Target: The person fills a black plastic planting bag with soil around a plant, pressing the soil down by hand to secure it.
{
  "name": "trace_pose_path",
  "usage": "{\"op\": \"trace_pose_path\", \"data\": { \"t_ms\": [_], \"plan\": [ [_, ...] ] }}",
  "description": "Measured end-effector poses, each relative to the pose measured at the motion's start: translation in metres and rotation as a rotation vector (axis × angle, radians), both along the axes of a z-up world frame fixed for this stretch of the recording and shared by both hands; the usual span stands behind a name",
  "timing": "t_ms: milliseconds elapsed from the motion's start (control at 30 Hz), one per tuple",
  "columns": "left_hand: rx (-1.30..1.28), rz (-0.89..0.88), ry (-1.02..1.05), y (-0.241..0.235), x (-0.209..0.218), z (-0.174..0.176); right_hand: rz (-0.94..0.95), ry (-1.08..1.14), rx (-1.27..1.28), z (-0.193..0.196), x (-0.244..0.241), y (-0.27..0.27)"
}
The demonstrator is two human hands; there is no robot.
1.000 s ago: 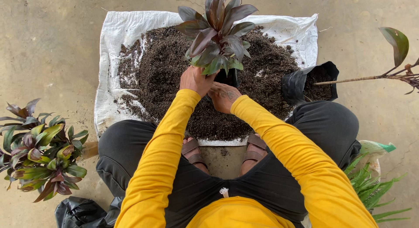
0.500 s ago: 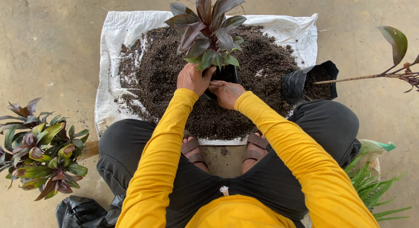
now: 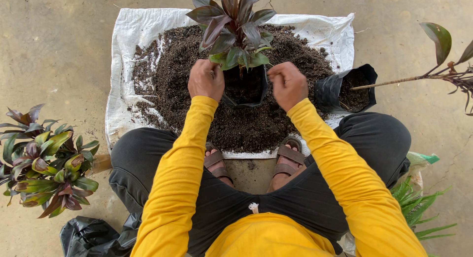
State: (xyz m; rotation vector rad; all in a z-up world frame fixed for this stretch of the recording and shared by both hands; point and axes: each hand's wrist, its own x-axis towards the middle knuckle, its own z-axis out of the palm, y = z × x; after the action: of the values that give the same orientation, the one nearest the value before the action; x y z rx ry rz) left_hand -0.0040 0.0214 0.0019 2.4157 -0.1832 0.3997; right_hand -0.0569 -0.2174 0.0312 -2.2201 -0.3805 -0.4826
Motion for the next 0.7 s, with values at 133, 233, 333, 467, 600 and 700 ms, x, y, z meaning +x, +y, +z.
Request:
{"op": "trace_pose_path", "data": {
  "t_ms": [133,233,333,467,600,700],
  "plan": [
    [-0.51,0.358,-0.055,-0.002,-0.018,0.021,-0.472,0.201,0.342,-0.015,-0.022,-0.014],
    [-0.687,0.699,0.27,-0.007,-0.039,-0.009,-0.685,0.562,0.361,-0.09,-0.035,-0.028],
    [-0.654,0.89,0.643,-0.028,-0.068,-0.044,-0.815,0.937,0.295,-0.168,-0.052,-0.028],
    [-0.584,0.871,1.024,-0.059,-0.101,-0.115,-0.929,1.243,0.293,-0.236,-0.068,-0.012],
    [-0.523,0.797,1.207,-0.084,-0.126,-0.128,-0.923,1.304,0.298,-0.21,-0.077,0.03],
    [-0.409,0.642,1.389,-0.099,-0.132,-0.155,-0.888,1.31,0.32,-0.198,-0.081,0.047]
  ]
}}
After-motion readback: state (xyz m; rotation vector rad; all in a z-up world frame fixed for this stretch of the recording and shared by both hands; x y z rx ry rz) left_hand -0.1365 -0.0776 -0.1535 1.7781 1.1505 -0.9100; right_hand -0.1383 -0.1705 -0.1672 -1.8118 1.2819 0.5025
